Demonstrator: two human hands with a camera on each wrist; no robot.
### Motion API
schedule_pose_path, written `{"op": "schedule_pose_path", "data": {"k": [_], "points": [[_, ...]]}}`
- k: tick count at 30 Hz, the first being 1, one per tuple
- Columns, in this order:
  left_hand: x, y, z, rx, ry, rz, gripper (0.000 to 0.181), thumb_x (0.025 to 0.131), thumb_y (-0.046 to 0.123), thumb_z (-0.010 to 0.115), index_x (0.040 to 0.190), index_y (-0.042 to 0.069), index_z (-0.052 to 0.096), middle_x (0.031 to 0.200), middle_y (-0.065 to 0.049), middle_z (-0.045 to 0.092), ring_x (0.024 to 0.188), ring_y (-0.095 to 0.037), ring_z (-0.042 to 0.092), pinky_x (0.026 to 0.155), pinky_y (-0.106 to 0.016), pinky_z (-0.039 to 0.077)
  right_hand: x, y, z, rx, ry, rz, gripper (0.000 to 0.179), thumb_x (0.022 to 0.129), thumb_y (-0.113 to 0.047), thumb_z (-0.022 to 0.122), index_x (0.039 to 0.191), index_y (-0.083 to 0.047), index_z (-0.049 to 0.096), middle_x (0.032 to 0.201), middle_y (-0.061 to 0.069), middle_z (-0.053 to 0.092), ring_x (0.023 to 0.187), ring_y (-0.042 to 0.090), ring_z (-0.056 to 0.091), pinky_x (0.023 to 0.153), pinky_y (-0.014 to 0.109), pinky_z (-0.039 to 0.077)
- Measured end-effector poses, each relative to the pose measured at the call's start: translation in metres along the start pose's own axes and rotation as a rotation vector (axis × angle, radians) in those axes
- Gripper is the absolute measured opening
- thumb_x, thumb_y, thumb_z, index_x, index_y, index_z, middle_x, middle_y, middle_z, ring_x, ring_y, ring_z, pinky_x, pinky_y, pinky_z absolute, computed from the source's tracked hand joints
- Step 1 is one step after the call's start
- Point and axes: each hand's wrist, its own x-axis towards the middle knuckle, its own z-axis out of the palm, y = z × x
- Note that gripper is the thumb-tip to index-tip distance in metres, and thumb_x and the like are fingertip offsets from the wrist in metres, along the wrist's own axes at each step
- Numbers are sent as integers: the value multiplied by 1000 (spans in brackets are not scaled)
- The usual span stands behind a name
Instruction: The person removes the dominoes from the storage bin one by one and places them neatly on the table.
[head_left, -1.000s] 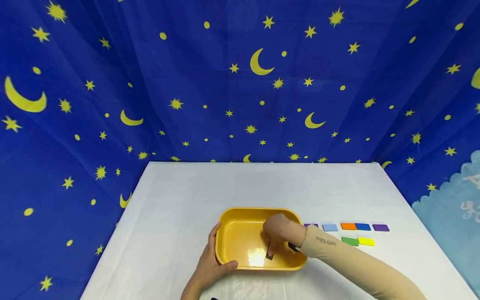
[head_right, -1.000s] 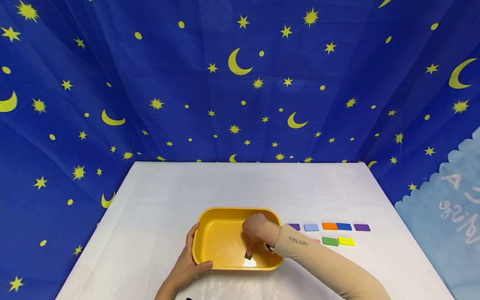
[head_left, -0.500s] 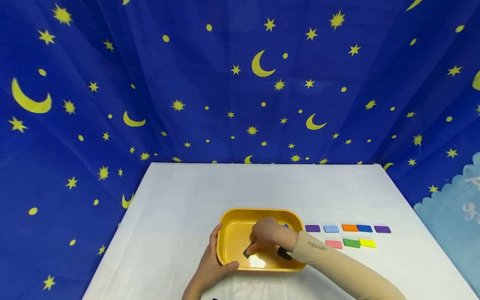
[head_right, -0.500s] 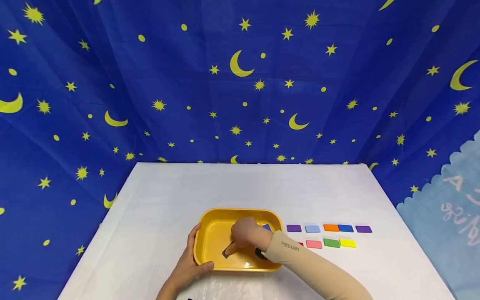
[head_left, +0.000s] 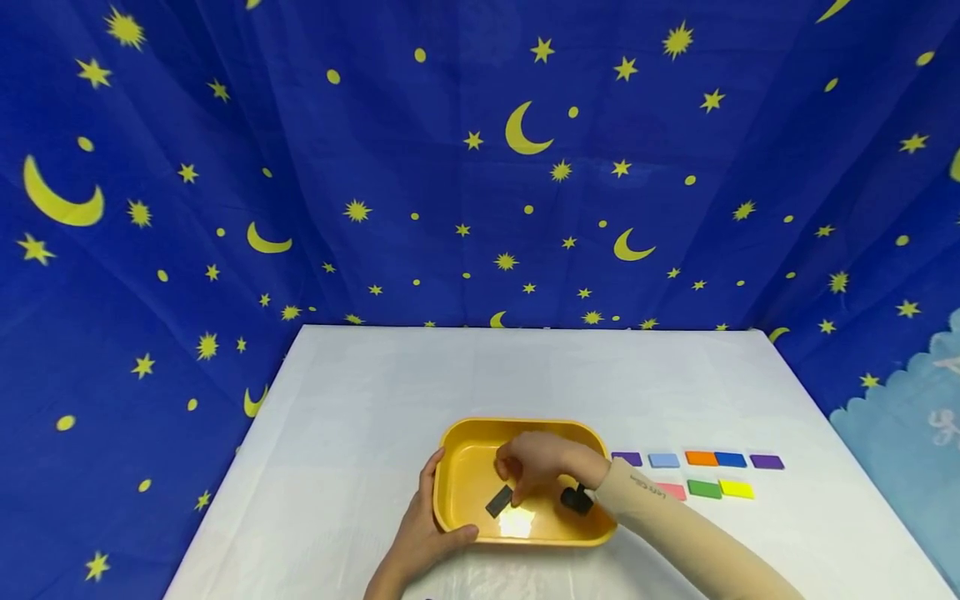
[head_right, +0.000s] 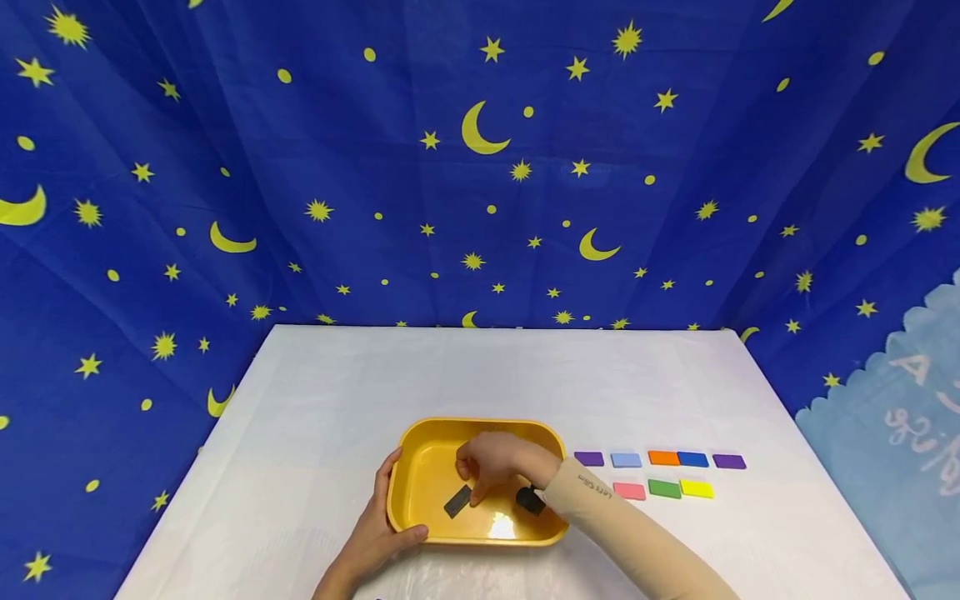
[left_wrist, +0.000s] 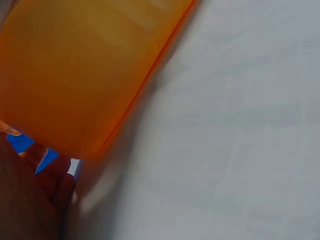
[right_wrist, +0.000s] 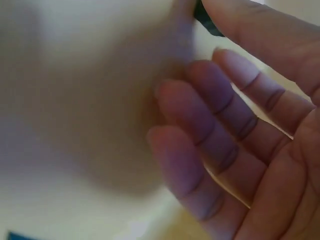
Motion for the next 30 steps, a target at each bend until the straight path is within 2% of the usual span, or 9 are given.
{"op": "schedule_pose_path", "data": {"k": [3,8,22,30], "points": [[-1,1,0,-19,-13,-3,108,69,28,83,150,36,13,139,-18,39,110,-24,51,82,-38,45,2,3,5,67,-8,-12,27,69,-14,85,81,-10,61,65,-9,50,58,2,43,57,19,38],[0,2,0,-34,-21,3,106,70,26,81,150,35,12,137,-19,40,107,-24,52,78,-36,46,4,6,11,100,-3,2,27,69,-16,85,79,-12,60,62,-11,49,56,1,45,55,19,39],[0,2,1,-31,-11,22,106,70,25,81,151,33,12,136,-17,42,106,-24,52,79,-36,46,4,2,18,93,51,55,28,66,-21,88,75,-16,61,59,-15,51,55,0,48,54,20,38],[0,0,1,-41,-18,28,105,71,24,80,151,33,12,133,-17,44,101,-22,55,74,-33,47,2,-1,21,117,60,96,28,67,-22,87,76,-17,62,60,-14,52,55,1,49,54,21,39]]}}
